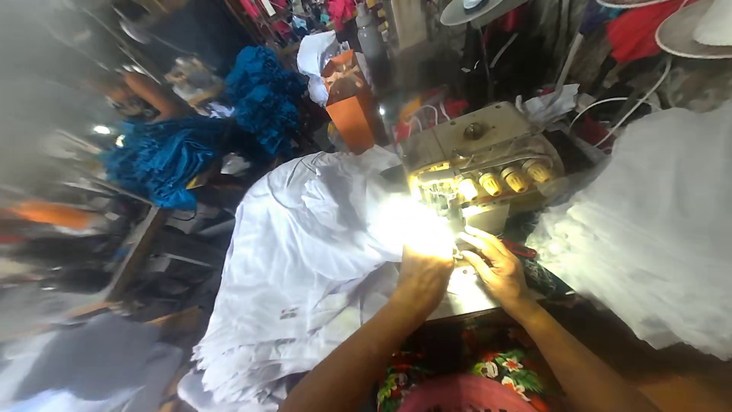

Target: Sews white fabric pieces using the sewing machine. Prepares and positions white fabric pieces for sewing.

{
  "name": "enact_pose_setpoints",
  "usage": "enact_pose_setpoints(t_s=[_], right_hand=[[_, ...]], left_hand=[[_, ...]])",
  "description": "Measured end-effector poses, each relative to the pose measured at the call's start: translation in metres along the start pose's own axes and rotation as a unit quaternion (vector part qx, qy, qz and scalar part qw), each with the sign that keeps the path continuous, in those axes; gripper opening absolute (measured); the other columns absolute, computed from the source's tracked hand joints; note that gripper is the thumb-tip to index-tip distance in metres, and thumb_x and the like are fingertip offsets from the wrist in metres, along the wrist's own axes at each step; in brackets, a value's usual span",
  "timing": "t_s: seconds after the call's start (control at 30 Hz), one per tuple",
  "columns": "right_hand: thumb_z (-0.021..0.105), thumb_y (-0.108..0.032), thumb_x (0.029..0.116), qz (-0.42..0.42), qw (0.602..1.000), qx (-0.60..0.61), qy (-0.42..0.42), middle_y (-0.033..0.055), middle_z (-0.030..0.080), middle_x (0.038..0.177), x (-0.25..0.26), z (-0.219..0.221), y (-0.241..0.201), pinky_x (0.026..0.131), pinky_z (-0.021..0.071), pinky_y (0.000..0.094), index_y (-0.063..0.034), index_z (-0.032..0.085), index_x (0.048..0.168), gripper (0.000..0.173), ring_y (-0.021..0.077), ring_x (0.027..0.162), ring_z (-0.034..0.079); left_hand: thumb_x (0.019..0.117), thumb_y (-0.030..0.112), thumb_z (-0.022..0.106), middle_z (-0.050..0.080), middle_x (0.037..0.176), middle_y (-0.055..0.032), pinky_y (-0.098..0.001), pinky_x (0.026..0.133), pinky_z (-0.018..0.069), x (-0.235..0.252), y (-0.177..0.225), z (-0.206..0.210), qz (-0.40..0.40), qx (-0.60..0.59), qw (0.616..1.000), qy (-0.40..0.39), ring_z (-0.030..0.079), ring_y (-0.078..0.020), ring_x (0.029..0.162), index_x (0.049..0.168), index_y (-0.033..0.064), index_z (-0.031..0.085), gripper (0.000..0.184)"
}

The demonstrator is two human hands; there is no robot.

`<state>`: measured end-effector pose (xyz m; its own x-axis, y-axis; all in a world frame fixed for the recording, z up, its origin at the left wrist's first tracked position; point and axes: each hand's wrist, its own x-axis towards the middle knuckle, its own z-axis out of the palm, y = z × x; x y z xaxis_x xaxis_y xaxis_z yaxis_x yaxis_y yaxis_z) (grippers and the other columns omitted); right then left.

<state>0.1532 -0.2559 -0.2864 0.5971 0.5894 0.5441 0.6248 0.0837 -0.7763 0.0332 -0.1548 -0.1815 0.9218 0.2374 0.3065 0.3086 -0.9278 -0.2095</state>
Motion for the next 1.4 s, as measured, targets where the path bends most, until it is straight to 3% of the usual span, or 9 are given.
enact_pose_setpoints(t_s=[0.23,0.37,0.53,0.63,0.8,0.9,1.07,1.23,1.4], right_hand=[[0.062,-0.017,0.0981,0.008,0.998,-0.056,0.030,0.0177,0.070,0.125,-0.005,-0.024,0.011,0.091,0.0573,0.0320,-0.0034,0.077,0.114,0.025,0.0225,0.111,0.070],[0.060,-0.021,0.0995,0.006,0.983,-0.183,0.004,0.0194,0.070,0.125,-0.008,-0.042,0.013,0.090,0.0568,0.0471,-0.0054,0.078,0.113,0.027,0.0361,0.108,0.070],[0.058,-0.007,0.0989,0.004,0.946,-0.314,-0.085,0.0252,0.069,0.123,-0.014,-0.054,0.019,0.091,0.0533,0.0601,0.0019,0.073,0.119,0.026,0.0489,0.111,0.066],[0.058,0.000,0.0978,0.006,0.939,-0.328,-0.105,0.0236,0.071,0.119,-0.015,-0.051,0.018,0.088,0.0532,0.0605,0.0033,0.072,0.121,0.027,0.0482,0.108,0.067],[0.057,0.008,0.0954,0.022,0.933,-0.340,-0.119,0.0288,0.067,0.124,-0.009,-0.054,0.012,0.091,0.0528,0.0616,0.0066,0.070,0.122,0.030,0.0506,0.111,0.065],[0.056,0.015,0.0910,0.015,0.917,-0.378,-0.124,0.0293,0.066,0.126,-0.010,-0.061,0.008,0.091,0.0512,0.0637,0.0081,0.069,0.122,0.035,0.0513,0.114,0.064],[0.054,0.017,0.0921,0.006,0.905,-0.397,-0.152,0.0284,0.070,0.109,-0.013,-0.072,0.010,0.084,0.0531,0.0620,0.0072,0.071,0.118,0.032,0.0501,0.103,0.066],[0.045,0.004,0.1006,0.027,0.935,-0.344,-0.081,0.0339,0.066,0.102,-0.005,-0.073,-0.012,0.073,0.0560,0.0597,0.0134,0.065,0.114,0.026,0.0509,0.088,0.069],[0.051,0.001,0.0982,-0.043,0.965,-0.251,-0.063,0.0244,0.067,0.095,0.024,-0.042,-0.058,0.067,0.0579,0.0500,0.0002,0.072,0.122,0.032,0.0395,0.078,0.069]], left_hand=[[0.0884,0.012,0.069,0.073,0.086,-0.0105,-0.0571,0.080,0.0485,0.005,0.003,0.016,-0.056,0.006,0.998,0.010,0.070,-0.0335,0.087,0.090,0.0090,0.078,0.010],[0.0873,0.015,0.070,0.074,0.090,-0.0105,-0.0609,0.090,0.0462,0.005,0.001,0.020,-0.054,0.028,0.997,0.048,0.070,-0.0338,0.092,0.088,0.0102,0.079,0.010],[0.0881,0.012,0.069,0.074,0.107,-0.0147,-0.0757,0.110,0.0266,0.002,-0.027,0.030,-0.069,-0.075,0.992,0.068,0.065,-0.0416,0.116,0.096,0.0076,0.078,0.013],[0.0909,0.008,0.063,0.073,0.119,-0.0099,-0.0764,0.114,0.0166,0.007,-0.051,0.041,-0.106,-0.210,0.971,0.037,0.062,-0.0330,0.126,0.106,0.0057,0.075,0.019],[0.0880,0.007,0.068,0.071,0.121,-0.0117,-0.0590,0.095,0.0464,0.011,-0.058,0.041,-0.115,-0.200,0.973,0.022,0.066,-0.0306,0.116,0.111,0.0060,0.074,0.023],[0.0929,0.004,0.063,0.072,0.118,-0.0132,-0.0550,0.085,0.0501,0.001,-0.049,0.031,-0.136,-0.160,0.978,-0.015,0.067,-0.0329,0.110,0.119,0.0045,0.072,0.028],[0.0898,-0.002,0.064,0.073,0.097,-0.0151,-0.0476,0.071,0.0571,-0.032,-0.035,0.027,-0.114,-0.127,0.984,0.044,0.070,-0.0344,0.096,0.099,0.0019,0.076,0.016],[0.0884,-0.003,0.063,0.074,0.093,-0.0150,-0.0437,0.076,0.0598,-0.048,-0.030,0.020,-0.153,-0.190,0.966,0.087,0.072,-0.0331,0.096,0.093,-0.0005,0.075,0.013],[0.0866,-0.004,0.064,0.074,0.094,-0.0129,-0.0418,0.077,0.0598,-0.049,-0.031,0.018,-0.174,-0.201,0.956,0.125,0.072,-0.0315,0.097,0.091,0.0013,0.074,0.012]])
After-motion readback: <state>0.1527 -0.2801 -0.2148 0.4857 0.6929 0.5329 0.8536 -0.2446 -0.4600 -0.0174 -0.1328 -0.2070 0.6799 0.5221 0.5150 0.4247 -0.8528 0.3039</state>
